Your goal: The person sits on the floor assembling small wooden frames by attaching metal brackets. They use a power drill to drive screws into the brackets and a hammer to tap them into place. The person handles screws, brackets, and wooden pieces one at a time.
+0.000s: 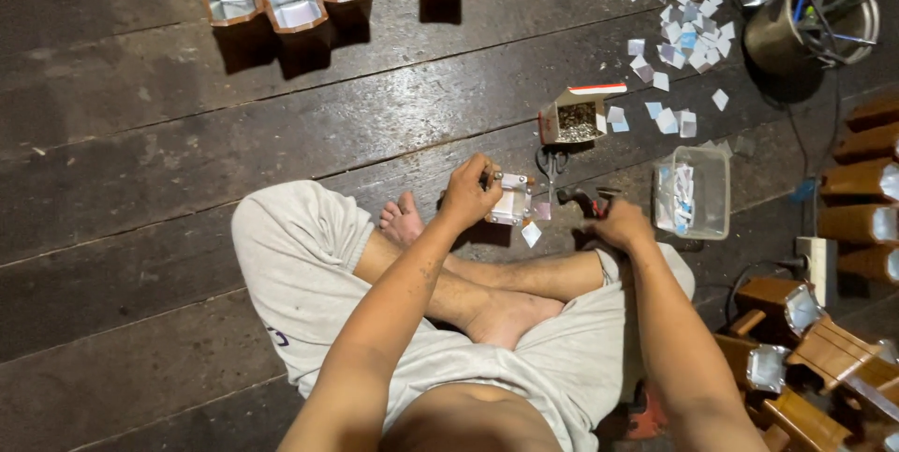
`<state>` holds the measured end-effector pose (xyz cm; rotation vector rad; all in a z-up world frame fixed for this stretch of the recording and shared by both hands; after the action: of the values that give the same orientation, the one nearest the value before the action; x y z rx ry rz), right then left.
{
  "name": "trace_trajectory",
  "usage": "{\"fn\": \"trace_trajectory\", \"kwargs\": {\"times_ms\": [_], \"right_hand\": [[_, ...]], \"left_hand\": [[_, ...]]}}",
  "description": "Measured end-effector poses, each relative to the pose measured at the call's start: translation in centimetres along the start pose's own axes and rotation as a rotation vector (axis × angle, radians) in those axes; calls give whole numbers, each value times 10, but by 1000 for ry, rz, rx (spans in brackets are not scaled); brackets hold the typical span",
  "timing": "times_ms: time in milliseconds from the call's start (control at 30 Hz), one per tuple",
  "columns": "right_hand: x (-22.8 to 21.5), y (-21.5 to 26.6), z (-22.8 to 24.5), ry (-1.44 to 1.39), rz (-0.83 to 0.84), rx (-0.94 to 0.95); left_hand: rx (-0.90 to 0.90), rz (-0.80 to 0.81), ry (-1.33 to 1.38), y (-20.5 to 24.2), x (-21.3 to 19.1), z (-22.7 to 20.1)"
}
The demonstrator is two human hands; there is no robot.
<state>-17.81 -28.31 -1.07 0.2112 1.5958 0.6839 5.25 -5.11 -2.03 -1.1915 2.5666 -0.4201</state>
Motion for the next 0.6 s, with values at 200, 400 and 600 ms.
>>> {"fn": "trace_trajectory", "kwargs": {"times_ms": [200,400,600], "right_hand": [[-12,29,1,-390,44,-48],[-73,165,68,-855,-23,-303],[5,157,89,-533,-254,-448]], "left_hand": [[11,9,-6,-6,2,-3],[8,4,-12,-5,-2,-5],[-12,10,-19,0,-1,-1]]}}
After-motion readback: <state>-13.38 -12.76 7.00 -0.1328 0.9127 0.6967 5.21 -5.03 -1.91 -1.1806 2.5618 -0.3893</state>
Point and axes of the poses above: each hand's wrist, its own y-axis away from the middle knuckle, its own x-axis out of the palm, z = x × y, the point moved 8 cm from there along -y, towards the middle knuckle, and after that the axes turned 8 degrees about x, right-handed, at the moved point
